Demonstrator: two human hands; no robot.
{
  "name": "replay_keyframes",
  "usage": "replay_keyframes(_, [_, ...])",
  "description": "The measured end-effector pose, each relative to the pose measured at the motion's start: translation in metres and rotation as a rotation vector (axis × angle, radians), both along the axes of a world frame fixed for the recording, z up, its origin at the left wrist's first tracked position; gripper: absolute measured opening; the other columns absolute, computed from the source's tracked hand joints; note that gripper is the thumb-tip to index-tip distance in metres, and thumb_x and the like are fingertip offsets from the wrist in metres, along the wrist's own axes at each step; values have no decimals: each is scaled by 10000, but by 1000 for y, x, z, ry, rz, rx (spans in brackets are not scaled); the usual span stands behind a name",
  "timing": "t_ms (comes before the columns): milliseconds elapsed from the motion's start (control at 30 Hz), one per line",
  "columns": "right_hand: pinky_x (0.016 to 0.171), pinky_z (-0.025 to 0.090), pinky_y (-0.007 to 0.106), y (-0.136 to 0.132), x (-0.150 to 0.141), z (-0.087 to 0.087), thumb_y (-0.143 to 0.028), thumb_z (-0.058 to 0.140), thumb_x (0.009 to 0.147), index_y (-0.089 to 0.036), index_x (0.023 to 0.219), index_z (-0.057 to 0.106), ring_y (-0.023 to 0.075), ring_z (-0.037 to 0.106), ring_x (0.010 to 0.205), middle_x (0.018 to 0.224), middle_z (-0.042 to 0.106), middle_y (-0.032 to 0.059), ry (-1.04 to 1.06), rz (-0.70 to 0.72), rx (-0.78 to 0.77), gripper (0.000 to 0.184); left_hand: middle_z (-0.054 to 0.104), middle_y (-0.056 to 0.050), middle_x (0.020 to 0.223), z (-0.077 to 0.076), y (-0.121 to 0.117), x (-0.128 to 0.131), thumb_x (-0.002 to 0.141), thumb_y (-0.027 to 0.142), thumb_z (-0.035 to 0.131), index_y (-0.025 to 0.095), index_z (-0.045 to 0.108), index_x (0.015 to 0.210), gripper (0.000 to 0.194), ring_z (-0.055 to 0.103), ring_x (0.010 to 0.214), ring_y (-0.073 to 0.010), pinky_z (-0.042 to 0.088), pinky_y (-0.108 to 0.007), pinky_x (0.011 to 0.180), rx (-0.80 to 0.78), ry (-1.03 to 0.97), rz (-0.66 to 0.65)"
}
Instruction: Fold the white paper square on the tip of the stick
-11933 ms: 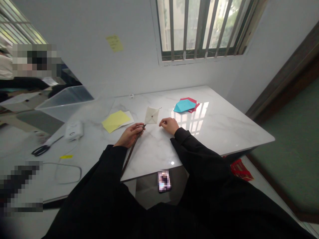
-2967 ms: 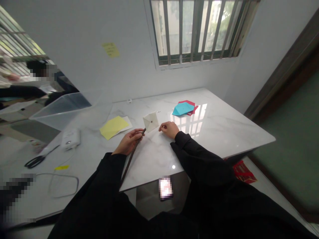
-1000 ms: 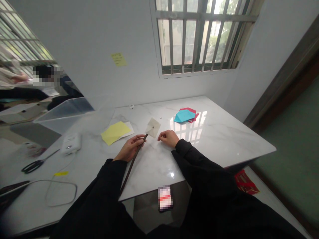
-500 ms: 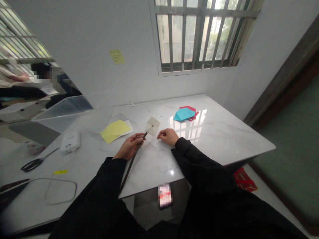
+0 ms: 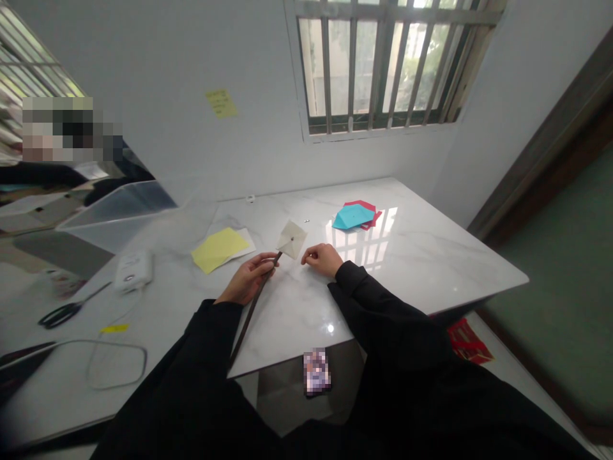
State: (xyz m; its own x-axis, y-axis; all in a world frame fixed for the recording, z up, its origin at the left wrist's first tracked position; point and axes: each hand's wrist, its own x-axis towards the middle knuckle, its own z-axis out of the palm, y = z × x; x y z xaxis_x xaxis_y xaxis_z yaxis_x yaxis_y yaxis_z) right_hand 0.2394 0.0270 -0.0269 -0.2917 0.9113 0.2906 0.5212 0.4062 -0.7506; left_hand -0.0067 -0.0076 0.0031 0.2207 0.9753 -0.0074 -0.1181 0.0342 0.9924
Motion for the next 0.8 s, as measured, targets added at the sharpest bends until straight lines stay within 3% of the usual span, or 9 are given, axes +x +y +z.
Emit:
replay_keyframes(100, [602,302,245,0,0,1,-134,576,775,-168,768,803,96,395,522,496,453,-61,23,-33,9,230,741,-54,882,0,0,0,636,375,925,168,767,1035,476,597,730,-138,468,-273,720,-17,-4,3])
replay_keyframes(200, [616,329,241,2,2,1,-147,567,757,-164,889,782,105,409,521,508,453,-75,108,-186,48,253,743,-51,877,-1,1,0,637,370,927,169,769,1032,471,599,732,-133,462,-262,717,-21,-5,-1])
replay_keyframes(333, [656,385,240,5,7,0,-151,554,734,-149,1309,643,129,458,526,516,469,-106,185,-349,49,581,744,-59,888,-2,1,-1,644,377,926,168,773,1041,475,596,724,-134,465,-266,711,-6,4,-9])
replay_keyframes(433, [687,417,245,6,7,-2,-154,551,736,-113,1548,410,143,495,538,520,485,-120,165,-319,36,825,745,-63,895,-2,1,-1,650,391,922,170,771,1057,487,602,728,-143,469,-275,710,6,26,-15])
replay_keyframes(533, [696,429,244,5,5,-2,-157,548,753,-112,1619,273,139,496,536,542,508,-121,146,-269,40,911,750,-60,896,-3,2,-1,662,401,916,175,768,1072,491,606,738,-143,462,-270,712,17,55,-33])
replay_keyframes(633, [704,425,239,6,5,-2,-145,548,758,-135,1611,319,133,485,540,546,510,-116,122,-246,45,884,757,-58,902,-4,2,-1,661,402,915,183,766,1070,488,620,756,-147,462,-270,724,21,68,-49])
replay_keyframes(800, [683,393,232,11,7,-3,-126,550,759,-188,1476,551,122,456,536,534,473,-108,81,-204,70,720,765,-67,932,-5,1,0,648,394,921,183,762,1069,498,644,805,-170,479,-288,757,20,64,-60])
